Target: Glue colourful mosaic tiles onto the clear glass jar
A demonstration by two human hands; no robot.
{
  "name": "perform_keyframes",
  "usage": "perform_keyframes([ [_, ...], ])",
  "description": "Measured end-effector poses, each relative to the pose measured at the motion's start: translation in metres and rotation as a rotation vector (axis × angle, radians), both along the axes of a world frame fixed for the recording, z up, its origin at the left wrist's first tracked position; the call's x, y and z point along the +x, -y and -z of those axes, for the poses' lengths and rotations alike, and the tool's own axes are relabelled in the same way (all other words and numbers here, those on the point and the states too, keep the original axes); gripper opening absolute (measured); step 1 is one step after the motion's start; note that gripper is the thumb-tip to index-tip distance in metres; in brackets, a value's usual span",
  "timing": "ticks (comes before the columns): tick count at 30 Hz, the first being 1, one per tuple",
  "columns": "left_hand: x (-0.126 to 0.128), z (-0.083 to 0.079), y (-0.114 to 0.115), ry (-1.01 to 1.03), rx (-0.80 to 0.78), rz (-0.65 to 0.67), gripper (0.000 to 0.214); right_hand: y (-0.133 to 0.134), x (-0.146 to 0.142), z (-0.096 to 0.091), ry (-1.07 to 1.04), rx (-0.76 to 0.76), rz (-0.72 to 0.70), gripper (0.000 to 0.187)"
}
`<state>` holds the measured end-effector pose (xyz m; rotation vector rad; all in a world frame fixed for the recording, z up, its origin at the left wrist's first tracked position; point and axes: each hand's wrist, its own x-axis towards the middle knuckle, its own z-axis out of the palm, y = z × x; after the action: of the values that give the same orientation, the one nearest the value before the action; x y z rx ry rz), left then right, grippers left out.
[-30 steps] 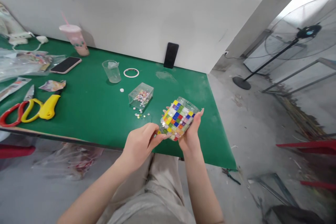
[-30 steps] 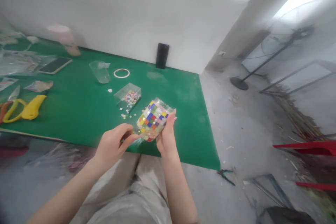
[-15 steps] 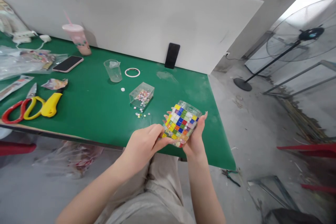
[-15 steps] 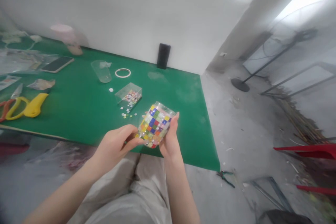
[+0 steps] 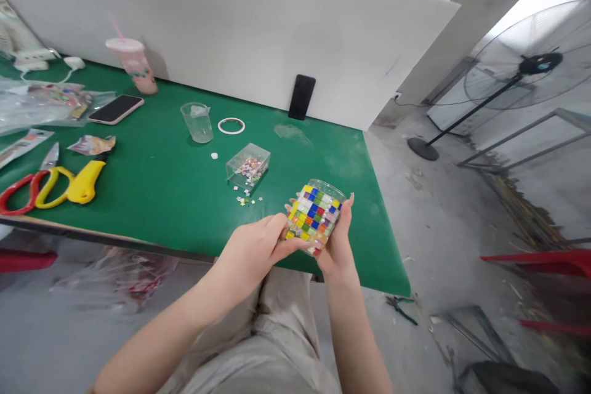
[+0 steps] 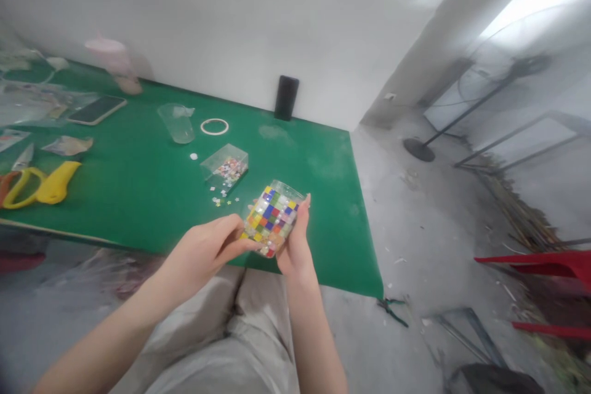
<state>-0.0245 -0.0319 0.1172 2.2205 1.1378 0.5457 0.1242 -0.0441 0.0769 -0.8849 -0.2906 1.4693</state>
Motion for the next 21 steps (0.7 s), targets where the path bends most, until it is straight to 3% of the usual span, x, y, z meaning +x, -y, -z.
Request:
perform_keyframes([
  [5,-0.0012,-0.0048,-0.0007,0.132,-0.102,-0.022,0.034,-0.0006,-0.0050,-0.0017,-0.074,-0.068,0.015,0.070],
  [10,-0.0006,-0.0030,0.0004,0.173,-0.100,-0.086,0.033,-0.0003,-0.0089,-0.0037,-0.091,-0.081,0.018,0.070],
  [21,0.0055,0.0029,0.0073,0.025,0.138,-0.162,0.030,0.0015,-0.0105,-0.0032,-0.091,-0.072,0.032,0.065],
])
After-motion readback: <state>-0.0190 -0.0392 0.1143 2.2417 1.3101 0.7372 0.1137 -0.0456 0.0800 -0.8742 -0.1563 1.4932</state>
